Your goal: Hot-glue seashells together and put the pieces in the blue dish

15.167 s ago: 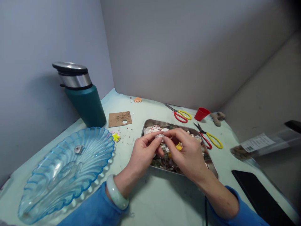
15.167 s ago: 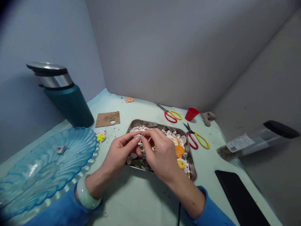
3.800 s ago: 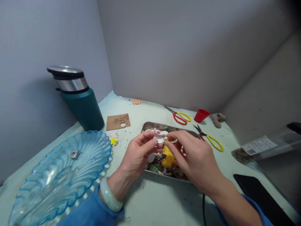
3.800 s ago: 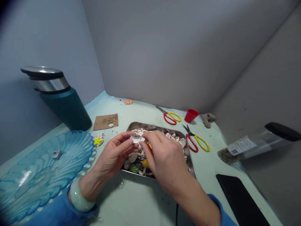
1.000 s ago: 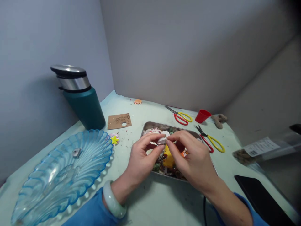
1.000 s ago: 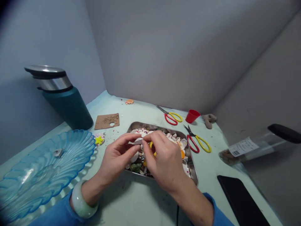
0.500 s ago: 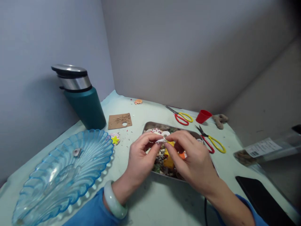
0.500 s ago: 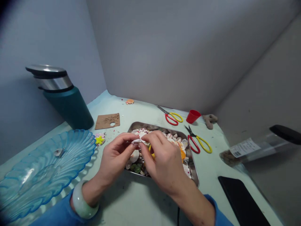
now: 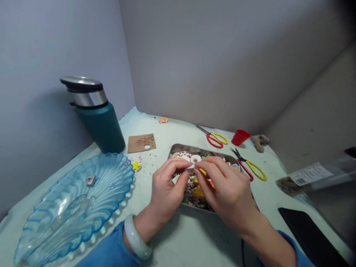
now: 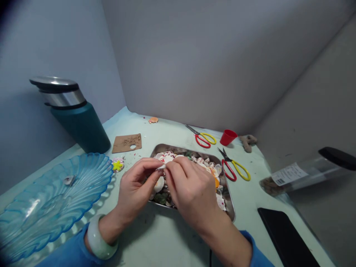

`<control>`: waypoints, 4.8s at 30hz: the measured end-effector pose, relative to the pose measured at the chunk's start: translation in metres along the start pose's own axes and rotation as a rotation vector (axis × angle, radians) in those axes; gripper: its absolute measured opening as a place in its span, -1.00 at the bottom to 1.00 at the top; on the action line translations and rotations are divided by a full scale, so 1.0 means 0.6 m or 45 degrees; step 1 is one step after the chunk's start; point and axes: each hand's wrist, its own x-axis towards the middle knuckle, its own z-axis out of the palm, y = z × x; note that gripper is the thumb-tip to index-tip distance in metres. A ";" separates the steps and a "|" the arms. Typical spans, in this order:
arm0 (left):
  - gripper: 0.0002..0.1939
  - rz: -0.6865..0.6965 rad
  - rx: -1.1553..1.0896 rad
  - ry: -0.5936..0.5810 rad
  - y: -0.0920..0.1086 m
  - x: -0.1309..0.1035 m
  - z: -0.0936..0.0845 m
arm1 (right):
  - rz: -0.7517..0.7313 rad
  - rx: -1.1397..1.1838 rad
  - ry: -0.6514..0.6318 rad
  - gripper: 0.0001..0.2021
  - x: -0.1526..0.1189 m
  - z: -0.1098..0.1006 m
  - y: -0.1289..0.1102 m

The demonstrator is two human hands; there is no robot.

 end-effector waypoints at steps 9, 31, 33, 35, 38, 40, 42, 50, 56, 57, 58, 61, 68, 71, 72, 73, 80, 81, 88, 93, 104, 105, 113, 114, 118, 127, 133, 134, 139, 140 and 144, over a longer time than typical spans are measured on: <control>-0.82 0.181 0.109 0.064 0.005 -0.001 -0.001 | -0.055 0.012 0.037 -0.88 0.000 0.000 -0.003; -0.84 -0.713 -0.581 0.131 0.004 0.018 0.007 | 0.220 0.252 -0.136 -0.85 0.001 0.006 0.008; -0.83 -0.734 -0.621 0.113 0.006 0.020 0.006 | 0.293 0.349 -0.202 -0.88 0.001 0.007 0.007; -0.83 -0.728 -0.632 0.075 0.008 0.019 0.007 | 0.346 0.416 -0.234 -0.90 0.002 0.008 0.005; -0.83 -0.696 -0.613 0.012 0.007 0.015 0.009 | 0.368 0.413 -0.198 -0.88 0.002 0.010 0.006; -0.82 -0.677 -0.591 -0.022 0.006 0.013 0.010 | 0.358 0.374 -0.159 -0.88 0.001 0.012 0.009; -0.79 -0.667 -0.592 -0.050 0.005 0.012 0.010 | 0.333 0.327 -0.121 -0.89 0.000 0.014 0.012; -0.79 -0.693 -0.678 -0.034 0.009 0.015 0.006 | 0.227 0.307 -0.088 -0.88 -0.003 0.016 0.011; -0.81 -0.727 -0.769 -0.049 0.009 0.016 0.005 | 0.327 0.415 -0.133 -0.88 0.001 0.009 0.009; -0.81 -0.724 -0.756 -0.065 0.010 0.016 0.005 | 0.340 0.425 -0.130 -0.88 0.002 0.007 0.009; -0.81 -0.724 -0.740 -0.079 0.011 0.017 0.005 | 0.352 0.432 -0.127 -0.88 0.003 0.006 0.010; -0.81 -0.736 -0.722 -0.108 0.011 0.017 0.005 | 0.382 0.452 -0.128 -0.89 0.005 0.004 0.010; -0.80 -0.819 -0.795 -0.149 0.004 0.014 0.003 | 0.462 0.554 -0.152 -0.88 0.006 0.004 0.010; -0.80 -0.858 -0.826 -0.148 0.002 0.015 0.002 | 0.502 0.599 -0.161 -0.88 0.007 0.004 0.009; -0.80 -0.860 -0.832 -0.149 0.002 0.015 0.002 | 0.512 0.608 -0.166 -0.88 0.008 0.004 0.009; -0.80 -0.860 -0.835 -0.150 0.002 0.015 0.002 | 0.521 0.613 -0.171 -0.88 0.008 0.004 0.009; -0.80 -0.857 -0.817 -0.137 0.003 0.016 0.004 | 0.551 0.603 -0.169 -0.88 0.007 0.003 0.012; -0.80 -0.853 -0.813 -0.135 0.003 0.016 0.004 | 0.554 0.603 -0.166 -0.87 0.007 0.004 0.012; -0.81 -0.821 -0.745 -0.068 0.001 0.014 0.004 | 0.475 0.659 -0.062 -0.94 0.007 0.005 0.014; -0.83 -0.777 -0.704 -0.098 0.004 0.014 0.004 | 0.371 0.656 -0.054 -0.92 0.007 0.006 0.014; -0.80 -0.553 -0.565 -0.121 0.002 0.013 0.005 | 0.318 0.593 -0.013 -0.94 0.003 0.008 0.016; -0.81 -0.515 -0.535 -0.113 0.000 0.013 0.006 | 0.297 0.578 -0.012 -0.93 0.003 0.007 0.015; -0.86 -0.335 -0.352 -0.081 -0.006 0.010 0.005 | 0.210 0.521 -0.002 -0.91 0.000 0.007 0.014; -0.86 -0.326 -0.340 -0.085 -0.006 0.010 0.005 | 0.197 0.504 -0.001 -0.91 0.000 0.008 0.015; -0.87 -0.321 -0.296 -0.097 -0.003 0.009 0.004 | 0.134 0.435 -0.020 -0.91 -0.002 0.010 0.016; -0.87 -0.311 -0.281 -0.095 0.001 0.009 0.005 | 0.164 0.466 -0.041 -0.90 -0.001 0.008 0.017; -0.85 -0.297 -0.281 -0.100 -0.001 0.008 0.003 | 0.196 0.503 -0.041 -0.92 0.000 0.007 0.015; -0.85 -0.291 -0.278 -0.101 -0.002 0.007 0.003 | 0.202 0.515 -0.040 -0.92 -0.001 0.007 0.015; -0.86 -0.268 -0.254 -0.094 -0.004 0.006 0.003 | 0.237 0.561 -0.031 -0.90 -0.002 0.007 0.015; -0.86 -0.268 -0.255 -0.095 -0.003 0.006 0.003 | 0.245 0.568 -0.033 -0.90 -0.002 0.007 0.015; -0.87 -0.253 -0.259 -0.091 0.000 0.009 0.003 | 0.264 0.593 -0.034 -0.90 -0.001 0.007 0.015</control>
